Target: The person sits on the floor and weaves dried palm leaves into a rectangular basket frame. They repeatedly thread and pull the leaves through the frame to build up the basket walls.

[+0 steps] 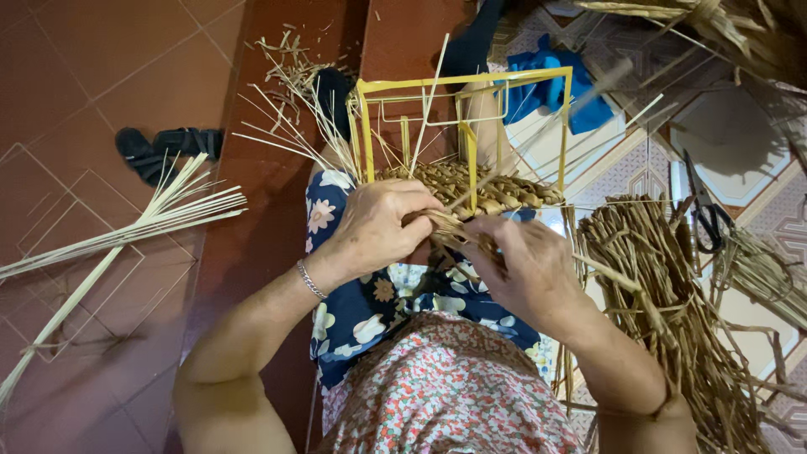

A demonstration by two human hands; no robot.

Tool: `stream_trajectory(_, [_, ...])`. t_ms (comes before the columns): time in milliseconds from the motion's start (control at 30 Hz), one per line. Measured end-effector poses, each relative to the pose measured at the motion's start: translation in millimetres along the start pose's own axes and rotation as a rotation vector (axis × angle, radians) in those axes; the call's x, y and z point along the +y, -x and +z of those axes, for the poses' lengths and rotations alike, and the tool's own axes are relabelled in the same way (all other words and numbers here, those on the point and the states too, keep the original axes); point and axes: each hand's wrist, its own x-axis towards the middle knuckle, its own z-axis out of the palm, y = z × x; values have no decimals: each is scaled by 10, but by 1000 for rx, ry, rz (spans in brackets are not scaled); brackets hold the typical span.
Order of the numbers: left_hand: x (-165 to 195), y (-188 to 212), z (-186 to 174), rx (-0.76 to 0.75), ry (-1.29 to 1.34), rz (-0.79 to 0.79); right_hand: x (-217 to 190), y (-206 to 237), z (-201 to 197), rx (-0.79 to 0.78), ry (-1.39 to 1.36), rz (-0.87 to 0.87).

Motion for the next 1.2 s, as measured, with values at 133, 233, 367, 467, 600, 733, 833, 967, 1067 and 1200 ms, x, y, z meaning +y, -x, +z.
stream_trajectory(133, [-12,27,45,49,-37,24,35,97,-142,-130,-172,187])
stream_trajectory(233, [-7,37,53,69,-33,16,28,118,-189,-31,-141,38])
stream_trajectory(367, [14,32,41,86,-52,40,-83,176,-83,-170,-560,92])
stream_trajectory(467, [33,50,17,89,-17,55,-175,366,-55,-273,-916,141])
stream_trajectory(600, [61,72,31,130,-12,49,-35,496,154,170,-746,140])
stream_trajectory(733, [90,74,71,112,-20,42,363,516,109,312,-63,128])
stream_trajectory(833, [112,76,90,98,-40,30,529,443,127,304,110,65])
stream_trajectory(967, [133,89,104,98,-51,49,801,214,183,380,114,227])
stream_trajectory(1067, [122,78,106,105,-53,29,916,120,235,366,195,332])
stream_trajectory(1200, [90,68,115,107,-48,36,947,48,245,205,410,282])
